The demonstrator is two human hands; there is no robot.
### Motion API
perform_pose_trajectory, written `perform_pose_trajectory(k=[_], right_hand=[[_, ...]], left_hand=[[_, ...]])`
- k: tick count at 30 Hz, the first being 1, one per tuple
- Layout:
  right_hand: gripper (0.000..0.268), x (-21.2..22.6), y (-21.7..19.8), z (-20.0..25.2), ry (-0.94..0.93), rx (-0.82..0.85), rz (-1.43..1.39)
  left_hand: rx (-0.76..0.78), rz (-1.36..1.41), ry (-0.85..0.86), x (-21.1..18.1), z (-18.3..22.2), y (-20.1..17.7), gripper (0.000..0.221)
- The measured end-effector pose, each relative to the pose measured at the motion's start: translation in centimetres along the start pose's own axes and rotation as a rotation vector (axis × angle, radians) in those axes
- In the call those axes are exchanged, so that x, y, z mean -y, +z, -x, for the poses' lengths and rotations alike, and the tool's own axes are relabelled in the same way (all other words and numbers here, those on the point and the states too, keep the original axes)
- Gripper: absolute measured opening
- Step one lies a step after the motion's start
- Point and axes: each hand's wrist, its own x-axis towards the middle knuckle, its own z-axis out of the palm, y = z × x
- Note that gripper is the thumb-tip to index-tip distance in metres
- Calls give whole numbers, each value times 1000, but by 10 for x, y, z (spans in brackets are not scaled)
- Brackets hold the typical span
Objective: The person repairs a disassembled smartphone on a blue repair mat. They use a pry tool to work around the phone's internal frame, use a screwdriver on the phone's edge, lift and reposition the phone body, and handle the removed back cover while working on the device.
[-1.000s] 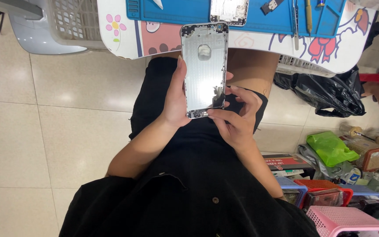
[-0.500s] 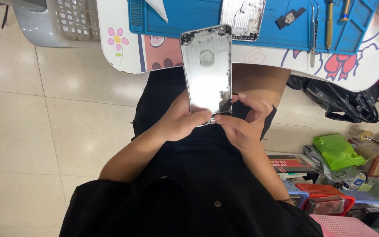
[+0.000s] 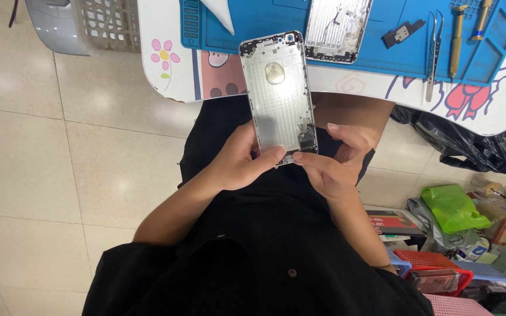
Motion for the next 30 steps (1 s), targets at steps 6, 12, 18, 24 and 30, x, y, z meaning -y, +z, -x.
perform_pose_trajectory(k=[6, 12, 18, 24, 30], right_hand=[[21, 5, 0, 4, 0, 17, -24], [21, 5, 5, 4, -44, 25, -62], [21, 8, 11, -2, -85, 22, -56], [21, 6, 16, 1, -86, 27, -58], [21, 4, 19, 4, -59, 41, -38]], left_hand=[[-3, 38, 13, -12, 3, 0, 34], [-26, 41, 55, -8, 14, -4, 34], [-37, 88, 75, -14, 16, -9, 37], [-5, 95, 44, -9, 11, -17, 34], [3, 133, 18, -7, 8, -18, 39]])
